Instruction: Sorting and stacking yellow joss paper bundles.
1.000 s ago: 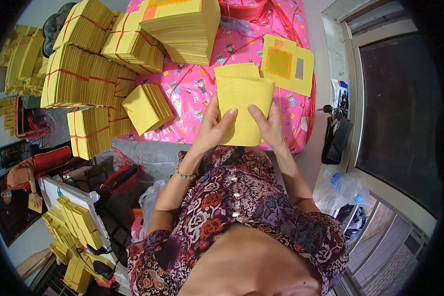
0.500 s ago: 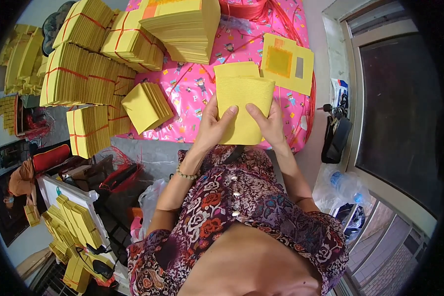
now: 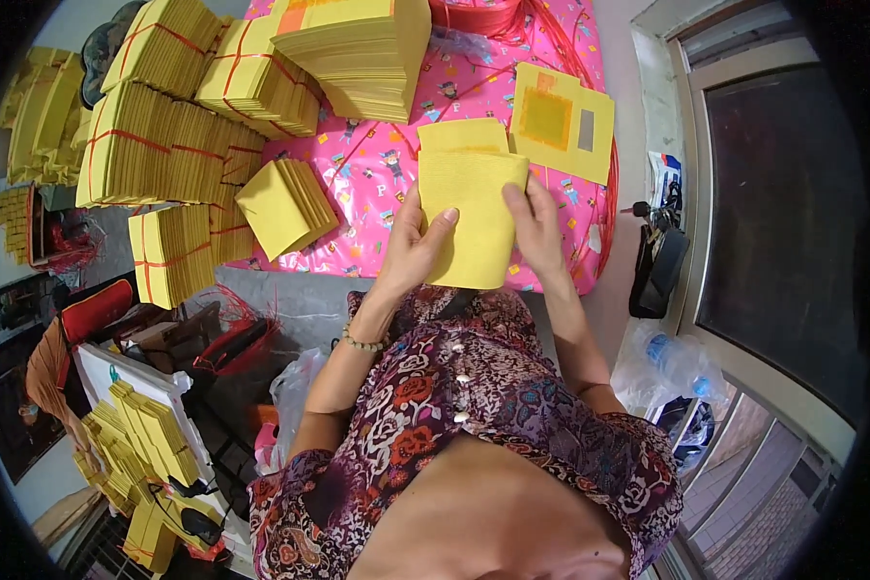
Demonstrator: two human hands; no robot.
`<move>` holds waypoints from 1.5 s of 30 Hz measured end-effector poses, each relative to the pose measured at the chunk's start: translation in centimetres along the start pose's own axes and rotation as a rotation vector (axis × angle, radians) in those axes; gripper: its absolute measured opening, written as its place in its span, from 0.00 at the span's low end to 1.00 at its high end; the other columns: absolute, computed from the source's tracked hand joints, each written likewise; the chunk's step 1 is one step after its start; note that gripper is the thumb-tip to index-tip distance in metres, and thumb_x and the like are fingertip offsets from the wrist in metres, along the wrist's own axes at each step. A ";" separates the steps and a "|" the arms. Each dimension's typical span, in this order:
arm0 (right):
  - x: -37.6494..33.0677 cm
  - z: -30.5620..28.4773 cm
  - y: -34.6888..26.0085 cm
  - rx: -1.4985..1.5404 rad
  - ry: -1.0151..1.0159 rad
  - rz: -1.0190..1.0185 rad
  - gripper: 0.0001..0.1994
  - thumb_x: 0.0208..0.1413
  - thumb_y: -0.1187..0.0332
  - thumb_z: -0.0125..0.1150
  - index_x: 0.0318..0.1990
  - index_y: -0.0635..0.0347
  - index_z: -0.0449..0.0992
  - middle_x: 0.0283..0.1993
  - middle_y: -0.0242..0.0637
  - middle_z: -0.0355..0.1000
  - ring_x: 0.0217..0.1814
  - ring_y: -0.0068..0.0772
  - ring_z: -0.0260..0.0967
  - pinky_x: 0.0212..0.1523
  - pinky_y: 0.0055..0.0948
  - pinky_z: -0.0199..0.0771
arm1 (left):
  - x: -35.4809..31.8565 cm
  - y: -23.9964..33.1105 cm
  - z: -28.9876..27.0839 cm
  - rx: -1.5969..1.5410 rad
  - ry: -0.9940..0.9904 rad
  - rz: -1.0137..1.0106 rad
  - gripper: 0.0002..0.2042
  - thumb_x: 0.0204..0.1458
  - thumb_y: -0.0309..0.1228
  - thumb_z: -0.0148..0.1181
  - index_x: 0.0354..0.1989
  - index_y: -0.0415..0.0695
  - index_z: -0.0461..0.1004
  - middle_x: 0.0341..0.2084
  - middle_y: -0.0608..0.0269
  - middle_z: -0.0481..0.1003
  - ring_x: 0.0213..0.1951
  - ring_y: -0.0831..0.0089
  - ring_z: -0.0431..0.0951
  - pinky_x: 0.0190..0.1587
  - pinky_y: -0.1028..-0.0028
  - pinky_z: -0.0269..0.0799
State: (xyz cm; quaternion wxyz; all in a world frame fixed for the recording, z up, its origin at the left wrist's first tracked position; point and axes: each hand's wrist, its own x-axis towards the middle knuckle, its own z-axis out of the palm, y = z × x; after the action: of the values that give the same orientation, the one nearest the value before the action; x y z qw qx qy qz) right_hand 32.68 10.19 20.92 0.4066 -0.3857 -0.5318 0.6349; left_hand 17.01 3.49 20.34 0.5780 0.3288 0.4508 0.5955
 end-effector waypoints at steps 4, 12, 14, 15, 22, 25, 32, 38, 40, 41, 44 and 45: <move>0.8 0.0 0.5 -0.054 0.048 0.027 0.11 0.61 0.68 0.52 0.44 0.68 0.72 0.37 0.31 0.74 0.35 0.16 0.68 0.36 0.19 0.69 | 0.3 -0.4 -0.4 0.027 0.024 -0.008 0.23 0.57 0.22 0.48 0.61 0.36 0.53 0.54 0.55 0.66 0.56 0.71 0.65 0.57 0.72 0.60; 2.8 -0.3 3.3 -0.020 0.074 0.157 0.15 0.62 0.62 0.50 0.42 0.67 0.74 0.33 0.28 0.74 0.32 0.13 0.67 0.33 0.18 0.67 | 2.1 -1.2 -2.1 0.011 0.024 -0.136 0.19 0.57 0.22 0.48 0.57 0.34 0.56 0.51 0.54 0.68 0.53 0.70 0.67 0.55 0.72 0.62; 3.3 -0.7 3.9 -0.036 0.052 0.194 0.16 0.62 0.61 0.51 0.42 0.67 0.74 0.32 0.28 0.73 0.31 0.14 0.67 0.33 0.18 0.67 | 2.4 -1.3 -2.2 -0.011 0.025 -0.170 0.18 0.57 0.22 0.48 0.56 0.34 0.57 0.50 0.54 0.68 0.52 0.70 0.68 0.54 0.72 0.63; 3.3 -0.7 4.1 -0.036 0.053 0.196 0.16 0.62 0.61 0.51 0.42 0.67 0.74 0.32 0.28 0.73 0.31 0.14 0.67 0.33 0.18 0.67 | 2.5 -1.5 -2.4 -0.016 0.023 -0.230 0.18 0.57 0.23 0.48 0.56 0.34 0.57 0.50 0.54 0.69 0.52 0.71 0.69 0.53 0.73 0.64; 2.6 -0.7 2.1 -0.133 -0.075 0.432 0.17 0.60 0.58 0.52 0.40 0.66 0.75 0.31 0.32 0.74 0.28 0.18 0.70 0.28 0.21 0.71 | 2.4 -2.0 -3.8 -0.018 0.035 -0.247 0.20 0.59 0.24 0.47 0.58 0.33 0.56 0.52 0.52 0.68 0.53 0.68 0.69 0.55 0.70 0.64; 1.6 -0.4 2.2 -0.152 -0.196 0.518 0.18 0.60 0.57 0.53 0.40 0.66 0.75 0.32 0.35 0.75 0.28 0.21 0.73 0.27 0.23 0.75 | 2.4 -1.7 -4.4 -0.013 0.042 -0.189 0.20 0.59 0.24 0.47 0.59 0.34 0.55 0.53 0.52 0.67 0.54 0.68 0.68 0.56 0.70 0.63; 0.9 0.4 3.0 -0.092 -0.270 0.514 0.18 0.59 0.57 0.55 0.40 0.67 0.76 0.31 0.33 0.76 0.27 0.20 0.73 0.25 0.20 0.74 | 1.4 -1.9 -5.2 -0.049 0.060 -0.150 0.21 0.58 0.23 0.47 0.60 0.35 0.55 0.53 0.53 0.67 0.55 0.67 0.68 0.57 0.71 0.62; 0.0 0.9 3.6 -0.115 -0.355 0.432 0.17 0.59 0.59 0.56 0.37 0.69 0.77 0.30 0.32 0.75 0.27 0.15 0.69 0.25 0.18 0.70 | 0.8 -1.0 -5.6 0.146 0.119 -0.153 0.21 0.58 0.24 0.49 0.60 0.36 0.56 0.52 0.54 0.68 0.53 0.68 0.69 0.55 0.71 0.63; 0.1 1.2 3.5 -0.119 -0.387 0.516 0.17 0.59 0.58 0.55 0.41 0.68 0.75 0.32 0.34 0.75 0.30 0.20 0.73 0.30 0.21 0.76 | 0.7 -1.7 -6.0 0.124 0.124 -0.069 0.21 0.58 0.24 0.49 0.59 0.36 0.56 0.51 0.53 0.69 0.52 0.69 0.69 0.54 0.71 0.64; 0.0 1.3 3.0 -0.119 -0.389 0.516 0.17 0.59 0.58 0.55 0.41 0.68 0.75 0.32 0.34 0.75 0.30 0.20 0.73 0.30 0.21 0.76 | 0.6 -1.7 -6.1 0.124 0.127 -0.067 0.21 0.58 0.24 0.49 0.59 0.36 0.56 0.51 0.53 0.69 0.52 0.69 0.69 0.54 0.71 0.64; -0.8 1.5 2.2 -0.083 -0.466 0.626 0.17 0.60 0.59 0.55 0.41 0.68 0.75 0.31 0.33 0.75 0.30 0.18 0.72 0.30 0.21 0.75 | 0.4 -1.8 -6.2 0.110 0.169 -0.044 0.21 0.58 0.24 0.49 0.59 0.36 0.56 0.50 0.54 0.69 0.51 0.69 0.70 0.52 0.71 0.66; -1.0 1.4 3.3 -0.129 -0.457 0.567 0.16 0.60 0.61 0.55 0.41 0.69 0.74 0.31 0.34 0.76 0.31 0.21 0.74 0.29 0.20 0.74 | 0.3 -1.9 -6.3 0.128 0.175 -0.037 0.20 0.58 0.24 0.49 0.59 0.36 0.57 0.50 0.54 0.70 0.50 0.69 0.71 0.52 0.71 0.67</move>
State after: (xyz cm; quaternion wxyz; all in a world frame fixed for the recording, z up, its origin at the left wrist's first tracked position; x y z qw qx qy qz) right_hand 31.41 8.41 17.91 0.0601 -0.3906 -0.5198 0.7574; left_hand 11.99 2.70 16.20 0.5252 0.3036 0.5426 0.5810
